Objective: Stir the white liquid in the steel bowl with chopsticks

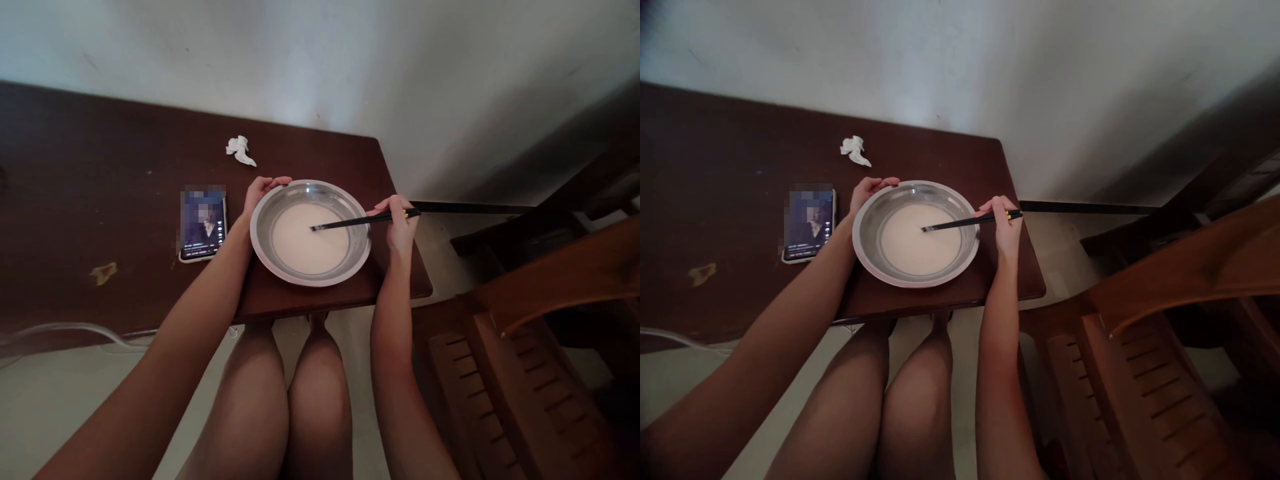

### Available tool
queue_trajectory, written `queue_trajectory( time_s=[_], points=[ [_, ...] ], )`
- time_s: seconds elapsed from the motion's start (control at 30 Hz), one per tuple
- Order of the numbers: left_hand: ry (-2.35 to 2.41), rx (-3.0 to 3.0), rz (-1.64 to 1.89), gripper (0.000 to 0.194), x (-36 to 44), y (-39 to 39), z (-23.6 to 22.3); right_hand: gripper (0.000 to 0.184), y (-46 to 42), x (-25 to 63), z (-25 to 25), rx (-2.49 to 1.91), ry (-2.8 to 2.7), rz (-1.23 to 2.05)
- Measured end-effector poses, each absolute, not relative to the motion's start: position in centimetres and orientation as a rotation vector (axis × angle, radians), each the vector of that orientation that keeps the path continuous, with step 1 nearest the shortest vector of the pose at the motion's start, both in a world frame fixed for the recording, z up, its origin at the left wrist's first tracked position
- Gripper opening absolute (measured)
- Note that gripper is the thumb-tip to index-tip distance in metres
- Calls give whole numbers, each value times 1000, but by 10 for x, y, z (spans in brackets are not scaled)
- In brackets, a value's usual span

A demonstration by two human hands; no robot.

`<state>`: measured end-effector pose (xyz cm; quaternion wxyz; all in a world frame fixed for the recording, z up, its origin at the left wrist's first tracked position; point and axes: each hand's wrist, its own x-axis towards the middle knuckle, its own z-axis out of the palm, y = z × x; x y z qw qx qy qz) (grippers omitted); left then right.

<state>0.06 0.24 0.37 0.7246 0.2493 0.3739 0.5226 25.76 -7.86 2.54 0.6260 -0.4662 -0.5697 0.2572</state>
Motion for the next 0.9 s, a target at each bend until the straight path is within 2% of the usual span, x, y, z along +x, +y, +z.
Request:
queue_trajectory(
  time_s=[0.13, 0.3, 0.4, 0.53, 0.7, 0.9],
  points=[
    [821, 560, 1155, 37, 1, 2, 5, 33, -81, 255, 26, -1043, -1434, 702],
    [855, 580, 1165, 36, 1, 2, 4, 33, -79, 256, 28, -1082, -1372, 581],
    [844, 587, 1160, 35, 0, 2, 3, 35, -78, 257, 25, -1064, -1281, 637],
    [803, 561, 1147, 35, 0, 2, 2, 30, -80, 254, 26, -1045, -1427, 757],
    [795, 538, 1156, 34, 0, 3, 2, 34, -78, 256, 26, -1082, -1314, 615],
    [861, 569, 1151, 32, 0, 1, 4, 32, -80, 254, 26, -1087, -1417, 729]
  ],
)
